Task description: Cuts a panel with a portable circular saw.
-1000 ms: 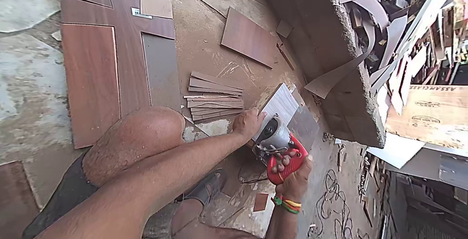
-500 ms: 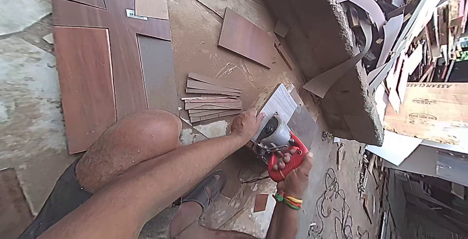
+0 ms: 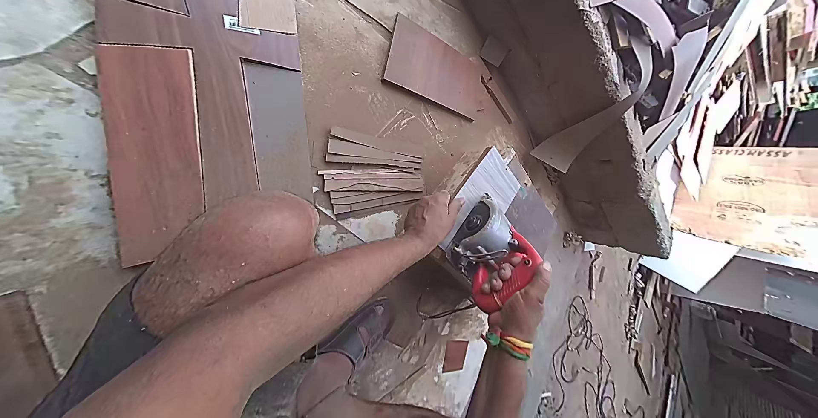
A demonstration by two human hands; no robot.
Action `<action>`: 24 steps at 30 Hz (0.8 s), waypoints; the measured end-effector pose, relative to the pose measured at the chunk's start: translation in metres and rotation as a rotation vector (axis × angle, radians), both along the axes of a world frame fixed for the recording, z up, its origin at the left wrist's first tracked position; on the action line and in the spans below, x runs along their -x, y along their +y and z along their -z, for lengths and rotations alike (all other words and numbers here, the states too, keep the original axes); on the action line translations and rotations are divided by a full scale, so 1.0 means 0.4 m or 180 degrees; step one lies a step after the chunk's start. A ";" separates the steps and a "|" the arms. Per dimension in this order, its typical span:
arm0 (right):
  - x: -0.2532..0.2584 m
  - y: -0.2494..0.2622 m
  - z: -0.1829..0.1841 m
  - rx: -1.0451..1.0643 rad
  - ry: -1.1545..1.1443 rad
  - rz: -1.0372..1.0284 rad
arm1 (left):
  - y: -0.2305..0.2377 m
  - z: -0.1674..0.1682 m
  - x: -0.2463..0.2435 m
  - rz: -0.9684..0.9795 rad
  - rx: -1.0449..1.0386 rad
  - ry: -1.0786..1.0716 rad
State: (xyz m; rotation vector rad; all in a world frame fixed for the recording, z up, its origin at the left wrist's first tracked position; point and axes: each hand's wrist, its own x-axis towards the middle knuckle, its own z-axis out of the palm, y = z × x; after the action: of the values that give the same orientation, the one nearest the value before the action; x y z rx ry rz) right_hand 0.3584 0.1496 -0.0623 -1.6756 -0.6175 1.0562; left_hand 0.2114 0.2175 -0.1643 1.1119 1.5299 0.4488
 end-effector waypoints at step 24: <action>-0.018 0.054 0.004 -0.0011 -0.0012 0.0009 | -0.001 0.000 -0.003 -0.0024 -0.0003 0.0044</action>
State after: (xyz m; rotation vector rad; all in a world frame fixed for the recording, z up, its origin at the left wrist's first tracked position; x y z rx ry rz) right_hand 0.3656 0.1712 -0.0638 -1.6752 -0.6188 1.0496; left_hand 0.2128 0.2170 -0.1644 1.1125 1.5466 0.4478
